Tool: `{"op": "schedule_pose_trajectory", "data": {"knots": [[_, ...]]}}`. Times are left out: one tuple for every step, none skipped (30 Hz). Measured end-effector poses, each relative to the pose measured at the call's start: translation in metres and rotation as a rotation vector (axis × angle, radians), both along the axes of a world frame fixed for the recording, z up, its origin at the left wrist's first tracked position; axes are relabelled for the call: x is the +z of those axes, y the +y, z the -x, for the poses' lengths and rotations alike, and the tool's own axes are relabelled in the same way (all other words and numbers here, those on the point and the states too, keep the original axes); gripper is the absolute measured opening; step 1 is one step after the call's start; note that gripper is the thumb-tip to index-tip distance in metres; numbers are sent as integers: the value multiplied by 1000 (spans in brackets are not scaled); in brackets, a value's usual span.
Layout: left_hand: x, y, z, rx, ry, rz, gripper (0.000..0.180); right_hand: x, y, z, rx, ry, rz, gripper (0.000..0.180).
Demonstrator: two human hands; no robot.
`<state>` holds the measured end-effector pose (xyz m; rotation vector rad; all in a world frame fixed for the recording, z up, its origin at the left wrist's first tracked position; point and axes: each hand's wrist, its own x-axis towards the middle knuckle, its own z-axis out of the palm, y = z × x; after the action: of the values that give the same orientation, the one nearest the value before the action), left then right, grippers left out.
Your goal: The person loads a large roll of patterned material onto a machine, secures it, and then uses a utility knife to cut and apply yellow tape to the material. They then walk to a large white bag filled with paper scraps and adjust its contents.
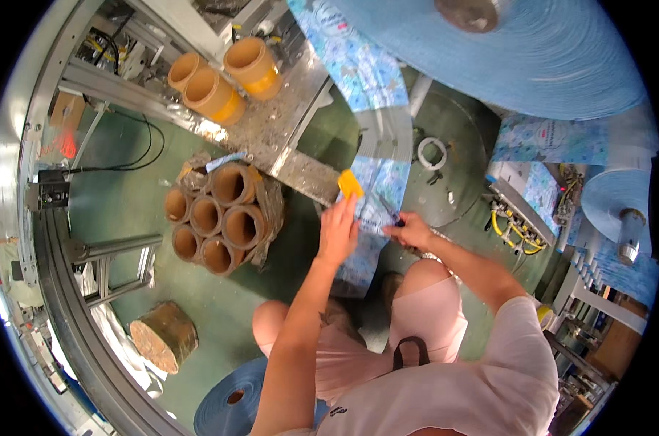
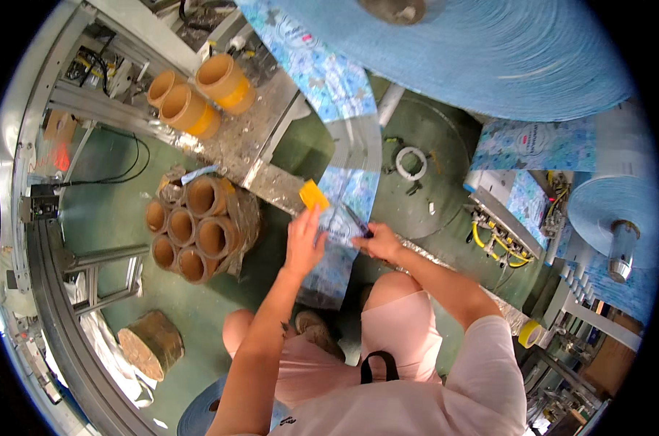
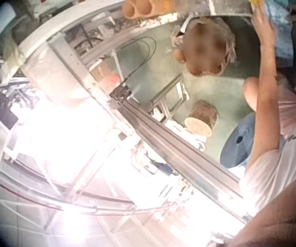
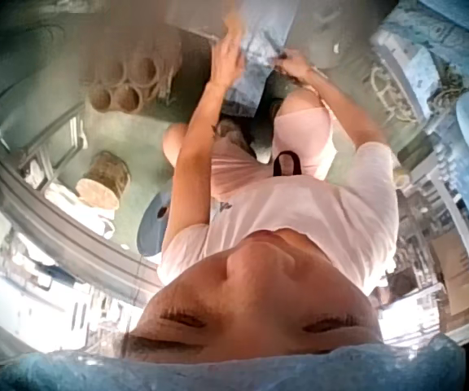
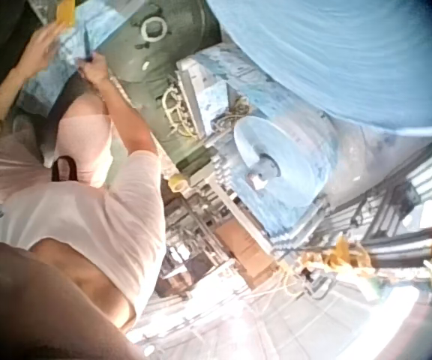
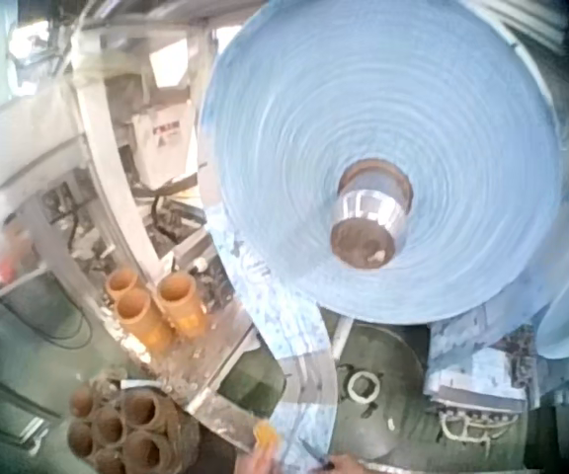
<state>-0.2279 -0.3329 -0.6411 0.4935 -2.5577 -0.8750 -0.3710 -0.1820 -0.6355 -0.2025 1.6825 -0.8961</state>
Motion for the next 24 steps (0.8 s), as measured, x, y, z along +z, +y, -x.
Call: {"op": "schedule_pose_trajectory", "data": {"knots": [[-6, 6, -3, -40, -14, 18, 63, 16, 0, 3, 73, 40, -73, 22], [-9, 13, 0, -50, 3, 40, 63, 11, 11, 6, 123, 58, -57, 23], [-10, 18, 2, -17, 6, 10, 64, 5, 20, 10, 177, 69, -40, 24], [-12, 23, 4, 16, 7, -21, 64, -1, 29, 15, 233, 80, -72, 30], [-14, 26, 3, 55, 2, -50, 64, 1, 29, 19, 119, 162, -41, 31], [-17, 30, -1, 74, -54, -62, 64, 4, 28, 22, 4, 238, -8, 33], [-21, 32, -4, 64, -88, -19, 64, 7, 25, 24, -110, 312, 27, 35], [-27, 35, -8, 52, -123, 24, 63, 1, 19, 29, -230, 364, 102, 39], [-30, 38, -11, 38, -159, 64, 63, 0, 10, 36, -208, 435, 134, 40], [-32, 41, -15, 38, -167, 91, 61, -2, -2, 43, -186, 506, 166, 40], [-28, 44, -16, 50, -164, 72, 61, -5, -12, 48, -165, 577, 198, 41], [-19, 47, -11, 53, -152, 52, 60, -6, -17, 54, -140, 502, 120, 39], [-13, 51, -7, 53, -140, 30, 59, -16, -17, 56, -130, 531, 109, 37], [-10, 51, -3, 132, -50, 32, 58, -31, -18, 56, -117, 562, 107, 35], [-8, 46, -1, 166, -11, 72, 58, -30, -22, 53, -102, 593, 104, 33], [-7, 40, 3, 196, 31, 109, 59, -28, -21, 52, -111, 369, 23, 31], [-5, 32, 5, 232, 72, 145, 59, -20, -25, 47, -110, 142, -52, 29], [0, 27, 13, 236, 102, 167, 61, -4, -24, 43, -46, 166, -62, 27], [0, 23, 20, 200, 76, 158, 62, 7, -19, 39, 16, 190, -76, 25], [-1, 24, 31, 155, 67, 141, 63, 3, -4, 44, 299, 752, -46, 26], [-6, 19, 31, 128, 40, 138, 64, 33, -6, 38, 172, 928, 66, 29], [-15, 18, 28, 67, -43, 121, 67, 68, -6, 42, 64, 1069, 128, 33], [-25, 18, 25, 59, -24, 120, 66, 104, -6, 54, -76, 1230, 374, 43], [-37, 13, 17, 62, -21, 127, 65, 142, -14, 76, -121, 1449, 587, 50]]}}
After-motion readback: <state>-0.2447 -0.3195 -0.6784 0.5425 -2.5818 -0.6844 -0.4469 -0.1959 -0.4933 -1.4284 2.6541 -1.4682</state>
